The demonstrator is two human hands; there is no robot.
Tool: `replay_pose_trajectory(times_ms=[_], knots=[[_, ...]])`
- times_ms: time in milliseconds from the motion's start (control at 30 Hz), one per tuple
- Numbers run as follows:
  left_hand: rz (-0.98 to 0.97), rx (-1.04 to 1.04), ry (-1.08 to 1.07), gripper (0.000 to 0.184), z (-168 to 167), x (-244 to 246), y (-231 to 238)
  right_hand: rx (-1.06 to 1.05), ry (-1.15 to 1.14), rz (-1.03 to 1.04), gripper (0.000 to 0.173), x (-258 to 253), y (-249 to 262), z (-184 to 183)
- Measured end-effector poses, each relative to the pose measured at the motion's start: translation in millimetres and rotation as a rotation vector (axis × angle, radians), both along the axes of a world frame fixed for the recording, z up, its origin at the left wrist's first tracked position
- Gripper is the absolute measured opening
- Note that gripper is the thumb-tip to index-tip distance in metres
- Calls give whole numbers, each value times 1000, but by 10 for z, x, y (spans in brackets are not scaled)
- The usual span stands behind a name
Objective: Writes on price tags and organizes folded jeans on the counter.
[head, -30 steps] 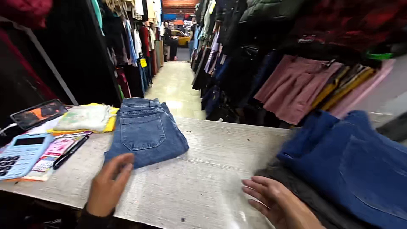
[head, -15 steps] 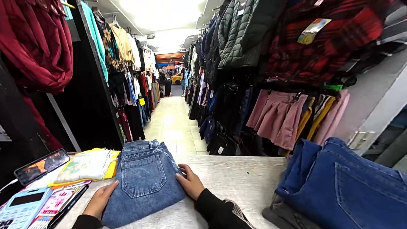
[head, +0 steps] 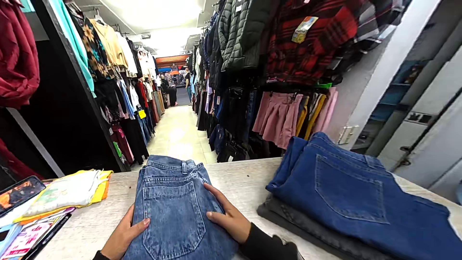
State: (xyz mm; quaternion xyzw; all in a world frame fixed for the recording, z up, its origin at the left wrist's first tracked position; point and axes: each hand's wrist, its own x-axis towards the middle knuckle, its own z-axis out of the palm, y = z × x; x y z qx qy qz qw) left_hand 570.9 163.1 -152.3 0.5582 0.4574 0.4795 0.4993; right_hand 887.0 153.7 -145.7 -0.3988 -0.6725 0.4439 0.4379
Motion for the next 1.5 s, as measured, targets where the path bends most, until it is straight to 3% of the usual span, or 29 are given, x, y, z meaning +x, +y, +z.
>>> replay_pose_trajectory(times_ms=[100,200,300,367,433,500,567,667,700,767,900,1000,1100,1167,1233,1267,1400,1500], knots=[[-103,182,3,97,216,304,-133,237,55,-103,67,329,-448,12],[-200,417,113,99,726,789,-57,445,99,-345,60,818,-860,358],[-237,614,285,67,1625,1520,-30,640,-22,-534,57,1377,-1235,1072],[-341,727,368,55,2197,2037,54,788,-136,-576,56,1771,-1343,1514],[-350,736,489,54,2528,2563,175,825,-174,-639,57,2112,-1369,1762],[-344,721,627,53,2614,3118,308,741,-167,-767,57,2417,-1387,1754],[-402,642,764,59,2329,3668,423,582,-246,-920,60,2734,-1400,1387],[-539,411,926,63,1349,4295,630,223,-204,-1084,57,3063,-1379,366],[-572,341,928,63,1167,4393,698,122,-113,-1131,53,3087,-1381,206],[-608,318,903,63,1139,4449,835,43,-59,-1145,55,3113,-1355,192],[-584,241,726,62,1057,4311,904,61,-24,-1113,57,3112,-1363,166],[-560,307,505,52,777,3951,783,165,15,-1101,55,3058,-1669,-63],[-405,518,446,42,-90,3209,801,122,225,-1133,46,2916,-2409,-609],[-454,458,468,57,-640,2707,872,-66,446,-1253,37,2842,-2974,-1294],[-494,444,574,92,-783,2576,792,-327,559,-1406,29,2750,-3371,-1882],[-459,486,651,97,-792,2627,766,-470,570,-1430,26,2720,-3484,-2082],[-300,535,810,99,-748,3014,714,-753,618,-1321,22,2728,-3205,-2484],[-319,515,804,87,-586,3461,236,-804,610,-1233,33,2854,-2769,-2785]])
